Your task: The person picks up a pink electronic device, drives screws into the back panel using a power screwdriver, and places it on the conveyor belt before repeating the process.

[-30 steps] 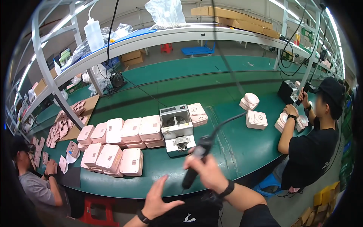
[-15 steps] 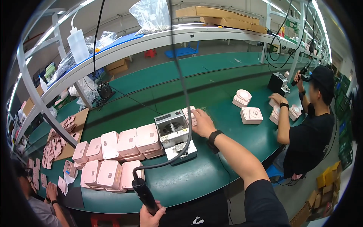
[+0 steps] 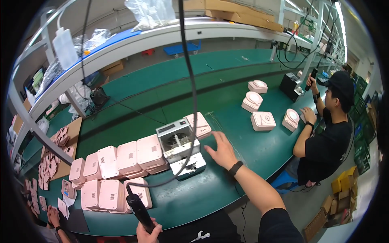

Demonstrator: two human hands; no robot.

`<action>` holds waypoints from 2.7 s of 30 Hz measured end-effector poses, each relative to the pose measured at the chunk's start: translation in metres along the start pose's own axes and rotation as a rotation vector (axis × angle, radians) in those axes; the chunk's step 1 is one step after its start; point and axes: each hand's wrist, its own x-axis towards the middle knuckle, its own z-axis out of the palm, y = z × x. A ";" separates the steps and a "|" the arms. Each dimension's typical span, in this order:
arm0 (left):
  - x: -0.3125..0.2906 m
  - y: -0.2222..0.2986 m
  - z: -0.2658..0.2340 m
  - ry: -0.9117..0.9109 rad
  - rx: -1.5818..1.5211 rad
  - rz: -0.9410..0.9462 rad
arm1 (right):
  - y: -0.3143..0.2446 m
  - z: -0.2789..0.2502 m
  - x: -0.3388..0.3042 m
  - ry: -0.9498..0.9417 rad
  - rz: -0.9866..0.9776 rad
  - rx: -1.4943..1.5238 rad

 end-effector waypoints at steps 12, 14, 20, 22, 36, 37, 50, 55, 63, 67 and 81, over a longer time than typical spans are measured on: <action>0.024 0.005 0.040 -0.055 0.273 -0.034 | 0.046 0.011 0.072 -0.189 -0.372 -0.165; 0.018 0.018 0.042 -0.007 0.256 -0.100 | 0.051 0.012 0.053 -0.157 -0.395 -0.248; 0.025 0.010 0.025 0.020 0.302 -0.247 | 0.043 -0.039 -0.009 -0.226 -0.343 -0.283; 0.029 -0.007 0.018 0.136 0.208 -0.181 | 0.041 -0.061 -0.037 -0.240 -0.284 -0.221; 0.047 -0.057 0.015 -0.032 0.217 -0.262 | 0.020 -0.088 -0.139 -0.300 0.171 -0.286; 0.050 -0.059 0.014 -0.040 0.197 -0.239 | 0.020 -0.087 -0.138 -0.304 0.170 -0.283; 0.054 -0.058 0.012 -0.071 0.183 -0.203 | 0.023 -0.084 -0.134 -0.313 0.167 -0.283; 0.053 -0.058 0.012 -0.062 0.159 -0.198 | 0.019 -0.084 -0.134 -0.304 0.138 -0.315; 0.052 -0.055 0.014 -0.052 0.108 -0.175 | -0.023 -0.058 -0.111 -0.101 0.227 -0.185; 0.053 -0.055 0.011 -0.077 0.084 -0.155 | -0.027 -0.047 -0.099 -0.126 0.243 -0.321; 0.050 -0.060 -0.001 -0.144 0.096 -0.044 | 0.027 0.034 0.036 0.048 -0.034 -0.233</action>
